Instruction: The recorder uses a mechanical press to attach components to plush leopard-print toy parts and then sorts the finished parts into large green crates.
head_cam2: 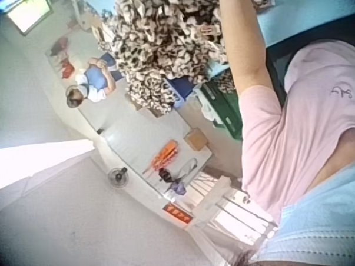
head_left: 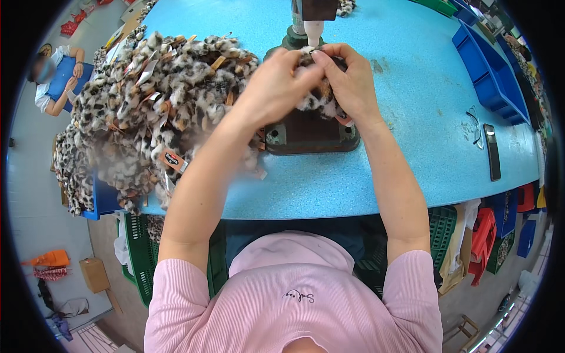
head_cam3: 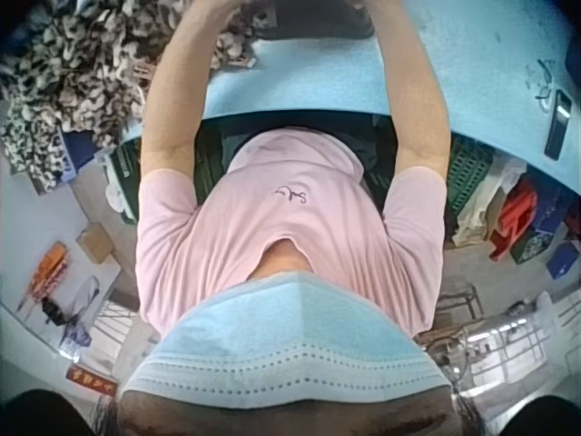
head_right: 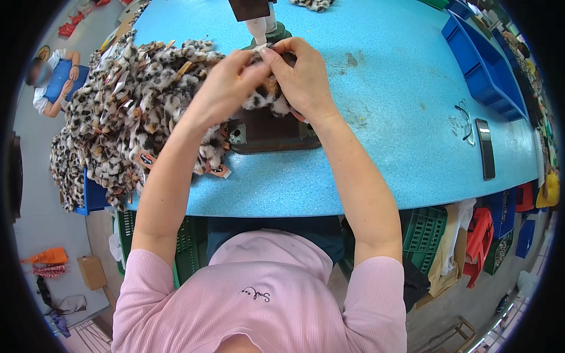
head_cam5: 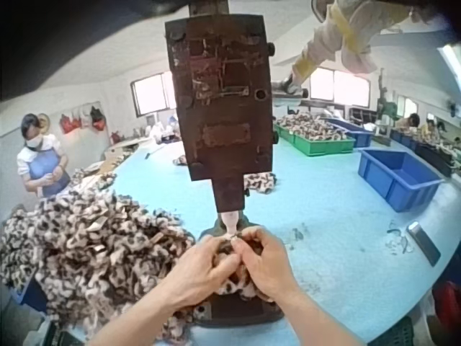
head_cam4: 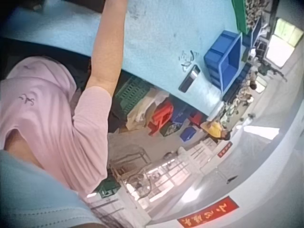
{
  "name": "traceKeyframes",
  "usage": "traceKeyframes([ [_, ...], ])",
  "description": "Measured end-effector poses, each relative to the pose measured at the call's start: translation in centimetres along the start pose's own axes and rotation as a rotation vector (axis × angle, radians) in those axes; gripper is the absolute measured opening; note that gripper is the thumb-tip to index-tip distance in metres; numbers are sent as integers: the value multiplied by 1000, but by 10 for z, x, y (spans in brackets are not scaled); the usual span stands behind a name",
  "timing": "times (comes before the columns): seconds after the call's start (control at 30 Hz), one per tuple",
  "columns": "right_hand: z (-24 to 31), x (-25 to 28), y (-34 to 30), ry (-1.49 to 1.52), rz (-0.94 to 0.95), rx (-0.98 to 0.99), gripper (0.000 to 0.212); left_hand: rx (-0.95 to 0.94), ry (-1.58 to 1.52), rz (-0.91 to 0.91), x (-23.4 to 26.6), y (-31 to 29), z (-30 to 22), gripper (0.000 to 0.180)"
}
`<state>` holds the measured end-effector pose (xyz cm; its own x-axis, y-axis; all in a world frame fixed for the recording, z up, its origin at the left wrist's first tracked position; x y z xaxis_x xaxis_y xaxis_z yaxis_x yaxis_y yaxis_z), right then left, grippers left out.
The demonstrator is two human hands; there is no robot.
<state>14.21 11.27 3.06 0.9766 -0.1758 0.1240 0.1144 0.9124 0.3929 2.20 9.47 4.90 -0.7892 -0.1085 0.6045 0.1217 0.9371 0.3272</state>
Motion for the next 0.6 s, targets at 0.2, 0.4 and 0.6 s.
traceKeyframes([
  [0.2,2,-5,13,-98,42,160,22,-164,466,-195,-22,-10,6,50],
  [0.4,8,-18,32,-176,332,247,16,-73,509,-186,-32,-11,12,52],
  [0.6,2,-17,34,-219,381,216,14,-88,479,-235,-29,-15,9,49],
])
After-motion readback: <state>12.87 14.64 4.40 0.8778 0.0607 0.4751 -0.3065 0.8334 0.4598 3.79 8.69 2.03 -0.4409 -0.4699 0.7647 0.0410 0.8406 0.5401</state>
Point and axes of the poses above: each hand's wrist, its own y-axis towards the middle knuckle, its own x-axis out of the back of the hand, z = x × y, the point moved 9 cm from there along y, towards the middle knuckle, and after that the axes turned 8 degrees about -z, right-handed, at the moved point
